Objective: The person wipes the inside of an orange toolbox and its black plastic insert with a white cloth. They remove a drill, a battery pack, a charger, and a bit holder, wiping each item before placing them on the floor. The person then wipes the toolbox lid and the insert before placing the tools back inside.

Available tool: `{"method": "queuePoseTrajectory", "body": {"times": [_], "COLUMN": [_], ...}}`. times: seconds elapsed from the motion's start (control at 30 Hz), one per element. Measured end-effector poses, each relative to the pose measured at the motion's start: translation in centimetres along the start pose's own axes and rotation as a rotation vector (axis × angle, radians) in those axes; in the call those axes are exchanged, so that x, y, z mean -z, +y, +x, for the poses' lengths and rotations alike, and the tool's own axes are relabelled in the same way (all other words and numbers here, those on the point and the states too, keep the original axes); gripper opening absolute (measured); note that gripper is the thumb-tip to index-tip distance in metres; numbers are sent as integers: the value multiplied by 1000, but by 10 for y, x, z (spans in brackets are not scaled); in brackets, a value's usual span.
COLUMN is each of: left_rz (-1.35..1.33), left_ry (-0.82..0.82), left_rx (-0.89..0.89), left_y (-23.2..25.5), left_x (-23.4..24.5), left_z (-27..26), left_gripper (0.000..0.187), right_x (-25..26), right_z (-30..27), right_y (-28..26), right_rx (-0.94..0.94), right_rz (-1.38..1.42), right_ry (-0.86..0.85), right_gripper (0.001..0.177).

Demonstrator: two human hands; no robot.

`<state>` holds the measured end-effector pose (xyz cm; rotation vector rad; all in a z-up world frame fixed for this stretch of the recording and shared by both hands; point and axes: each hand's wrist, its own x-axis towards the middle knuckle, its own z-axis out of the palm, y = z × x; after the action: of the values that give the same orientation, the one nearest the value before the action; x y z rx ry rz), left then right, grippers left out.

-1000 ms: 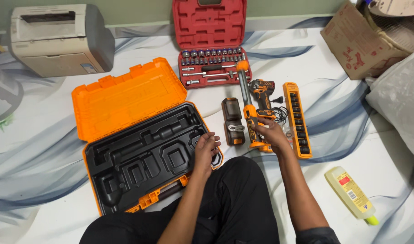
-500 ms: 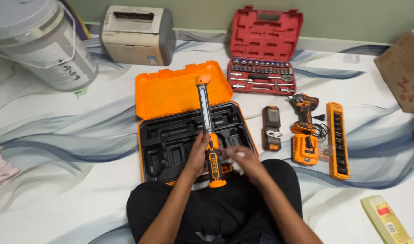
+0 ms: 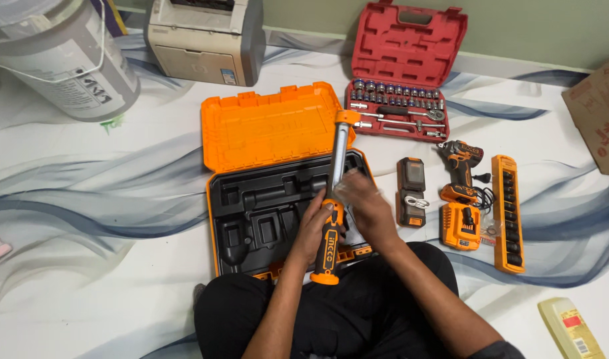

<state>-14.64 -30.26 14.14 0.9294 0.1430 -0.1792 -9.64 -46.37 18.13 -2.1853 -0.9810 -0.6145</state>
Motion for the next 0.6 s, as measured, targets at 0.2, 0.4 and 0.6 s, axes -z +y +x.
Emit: {"method": "queuePoseTrajectory", "body": {"times": [0.2, 0.4, 0.6], "left_rz": [47, 7, -201], "left_ry": [-53, -121, -203], "left_rx": [-37, 48, -53], "left_y": [6, 10, 5], "left_x": [1, -1, -1], "left_z": [-11, -12, 0], "left_gripper": [62, 64, 58], "right_x": [2, 11, -6], "right_z": [21, 86, 85], "right_y": [16, 64, 45], "right_rx": [390, 246, -140], "right_rz": [-22, -282, 60], "right_ry": [-145, 64, 341], "right_gripper": [55, 47, 59]}}
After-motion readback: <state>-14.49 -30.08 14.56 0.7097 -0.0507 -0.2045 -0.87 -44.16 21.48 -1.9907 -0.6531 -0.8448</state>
